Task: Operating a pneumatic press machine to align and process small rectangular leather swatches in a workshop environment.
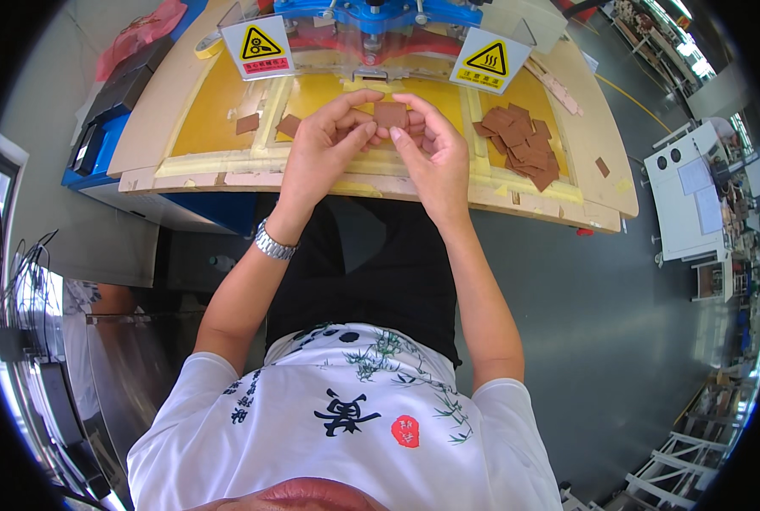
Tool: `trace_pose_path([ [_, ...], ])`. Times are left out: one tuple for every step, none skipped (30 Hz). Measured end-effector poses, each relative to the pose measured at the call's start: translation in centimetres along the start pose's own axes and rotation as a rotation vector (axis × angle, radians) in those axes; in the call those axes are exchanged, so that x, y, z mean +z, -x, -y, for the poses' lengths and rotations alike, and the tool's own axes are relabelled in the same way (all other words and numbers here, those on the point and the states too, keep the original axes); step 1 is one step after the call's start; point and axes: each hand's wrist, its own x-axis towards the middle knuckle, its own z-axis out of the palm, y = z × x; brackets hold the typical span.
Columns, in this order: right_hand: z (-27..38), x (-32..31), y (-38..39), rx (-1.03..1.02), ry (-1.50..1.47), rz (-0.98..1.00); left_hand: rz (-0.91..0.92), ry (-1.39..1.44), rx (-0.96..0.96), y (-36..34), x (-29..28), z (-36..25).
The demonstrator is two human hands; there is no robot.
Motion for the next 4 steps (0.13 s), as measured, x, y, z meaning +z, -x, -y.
trace_pose_path([
  [-0.01,-0.01,0.01,0.001,-0.003,0.003,0.000,0.000,-0.001,0.02,-0.01,-0.02],
  [0.03,0.01,0.01,0.000,-0.004,0.004,-0.001,-0.001,0.000,0.03,-0.03,-0.01],
  [0.09,0.04,0.02,0.008,0.006,0.005,-0.004,-0.003,0.001,0.05,-0.06,0.02],
  [0.20,0.02,0.04,0.015,0.016,0.004,-0.004,-0.005,0.001,0.04,-0.04,0.06],
])
